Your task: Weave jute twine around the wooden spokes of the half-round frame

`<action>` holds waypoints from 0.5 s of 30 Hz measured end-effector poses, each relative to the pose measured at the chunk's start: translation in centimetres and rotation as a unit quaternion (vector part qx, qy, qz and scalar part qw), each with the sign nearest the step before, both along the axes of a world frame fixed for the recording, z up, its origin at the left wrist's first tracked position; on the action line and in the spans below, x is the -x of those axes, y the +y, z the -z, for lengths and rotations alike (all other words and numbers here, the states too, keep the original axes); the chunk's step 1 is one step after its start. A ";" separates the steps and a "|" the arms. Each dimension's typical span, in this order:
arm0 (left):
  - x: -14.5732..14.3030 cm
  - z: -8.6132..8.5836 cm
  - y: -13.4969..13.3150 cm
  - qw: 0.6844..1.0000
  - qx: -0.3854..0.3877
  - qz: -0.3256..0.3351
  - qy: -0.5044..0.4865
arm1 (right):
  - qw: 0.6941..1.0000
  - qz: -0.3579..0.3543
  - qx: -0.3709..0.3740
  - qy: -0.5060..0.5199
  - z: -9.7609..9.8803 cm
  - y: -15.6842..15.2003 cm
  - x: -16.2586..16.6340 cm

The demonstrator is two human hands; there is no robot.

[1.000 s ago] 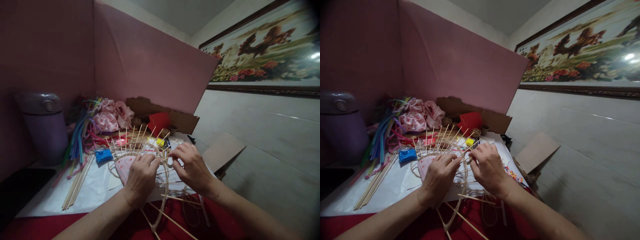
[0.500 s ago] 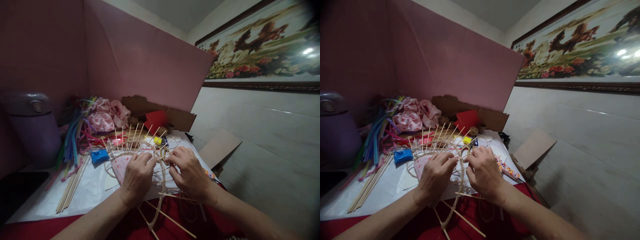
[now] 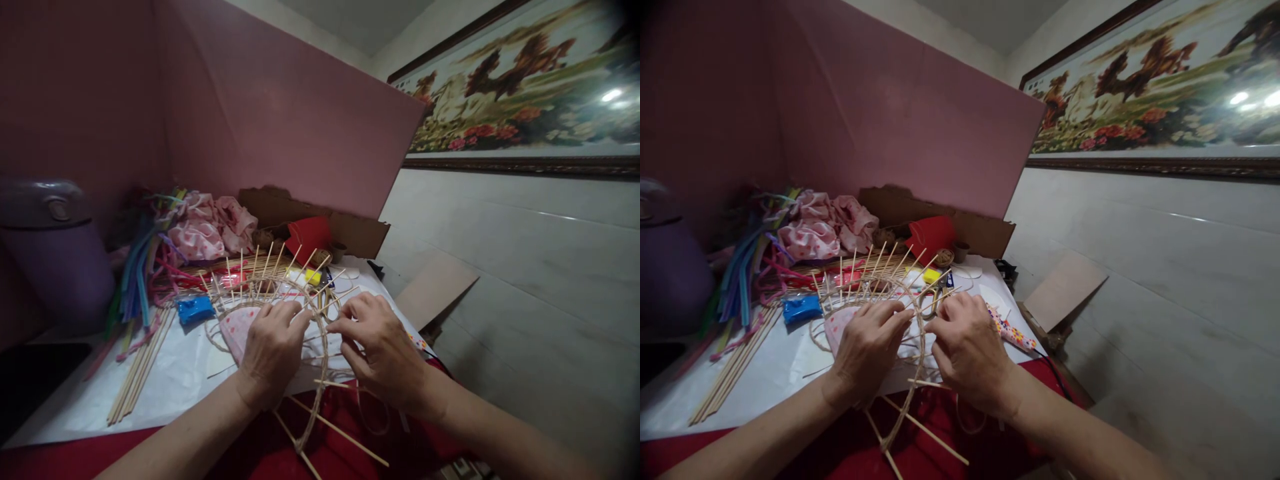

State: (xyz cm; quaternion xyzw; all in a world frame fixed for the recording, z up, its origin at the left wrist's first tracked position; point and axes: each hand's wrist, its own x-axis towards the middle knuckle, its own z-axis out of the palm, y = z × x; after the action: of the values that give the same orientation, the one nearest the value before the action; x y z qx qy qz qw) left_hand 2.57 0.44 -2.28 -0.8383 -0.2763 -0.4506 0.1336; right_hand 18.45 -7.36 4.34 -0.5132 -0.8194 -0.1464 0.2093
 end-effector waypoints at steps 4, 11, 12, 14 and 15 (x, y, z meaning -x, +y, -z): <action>0.1 0.0 -0.1 1.000 -0.003 -0.002 -0.003 | 0.990 0.000 -0.084 0.109 -0.1 -0.9 -1.0; 0.1 -0.1 -0.1 1.000 -0.013 0.011 -0.020 | 0.893 0.143 -0.035 0.424 2.2 -1.6 -5.5; 0.1 -0.2 -0.1 1.000 -0.015 0.012 -0.022 | 0.883 0.147 -0.003 0.447 2.6 -1.5 -6.0; 0.1 -0.3 -0.1 0.999 -0.018 0.015 -0.028 | 0.874 0.139 0.061 0.462 3.4 -1.4 -6.5; 0.1 -0.4 -0.1 0.999 -0.020 0.018 -0.032 | 0.875 0.129 0.090 0.458 3.7 -1.4 -6.5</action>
State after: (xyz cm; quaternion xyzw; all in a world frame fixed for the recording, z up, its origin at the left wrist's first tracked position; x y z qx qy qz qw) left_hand 2.44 0.37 -1.89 -0.8253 -0.2564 -0.4853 0.1331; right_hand 24.98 -8.79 0.63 -0.6408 -0.5676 0.1541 0.4934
